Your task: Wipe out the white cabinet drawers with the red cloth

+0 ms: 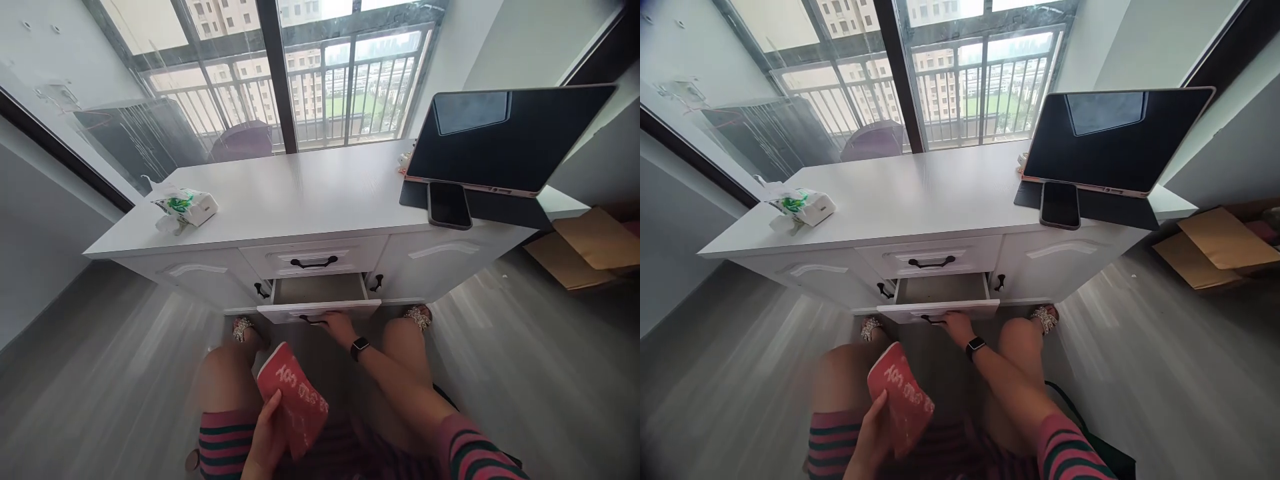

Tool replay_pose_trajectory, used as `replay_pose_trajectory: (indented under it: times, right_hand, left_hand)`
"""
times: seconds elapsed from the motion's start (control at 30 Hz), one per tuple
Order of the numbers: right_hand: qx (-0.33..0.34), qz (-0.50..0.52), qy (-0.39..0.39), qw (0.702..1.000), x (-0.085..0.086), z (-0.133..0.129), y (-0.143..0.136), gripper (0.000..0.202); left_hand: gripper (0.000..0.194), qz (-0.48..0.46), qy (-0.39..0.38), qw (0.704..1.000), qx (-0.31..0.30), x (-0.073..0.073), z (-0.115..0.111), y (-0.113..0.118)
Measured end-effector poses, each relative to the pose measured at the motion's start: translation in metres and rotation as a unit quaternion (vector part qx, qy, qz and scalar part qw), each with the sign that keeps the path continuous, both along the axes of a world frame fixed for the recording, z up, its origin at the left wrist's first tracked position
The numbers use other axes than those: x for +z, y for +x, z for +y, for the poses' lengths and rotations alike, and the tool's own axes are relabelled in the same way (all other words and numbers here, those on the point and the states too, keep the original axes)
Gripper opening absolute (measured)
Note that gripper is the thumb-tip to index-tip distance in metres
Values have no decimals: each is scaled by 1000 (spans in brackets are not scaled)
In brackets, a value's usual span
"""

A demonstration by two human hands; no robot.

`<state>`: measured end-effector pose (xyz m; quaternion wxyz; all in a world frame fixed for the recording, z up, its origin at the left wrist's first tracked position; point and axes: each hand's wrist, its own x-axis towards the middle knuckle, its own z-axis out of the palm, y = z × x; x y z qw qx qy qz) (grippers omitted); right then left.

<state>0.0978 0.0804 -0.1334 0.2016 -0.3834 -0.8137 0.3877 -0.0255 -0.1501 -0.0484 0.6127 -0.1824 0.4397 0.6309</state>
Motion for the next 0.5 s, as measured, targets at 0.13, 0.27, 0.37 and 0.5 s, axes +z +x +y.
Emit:
replay_pose_trajectory:
  times: [0.13,0.27,0.37,0.5]
  right_hand:
    - [-41,-67,28,997,-5,20,-11,21]
    - [-72,-96,27,992,-11,43,-24,24]
    - [-91,-103,13,990,-14,58,-32,24]
    - [-111,-98,-12,989,-15,70,-37,25]
  left_hand:
    - [23,25,15,999,-17,-10,3,9]
    - [19,30,24,998,-51,-12,2,13]
    - [18,33,17,997,-64,-9,0,11]
    - [22,72,-8,996,-53,-2,4,8]
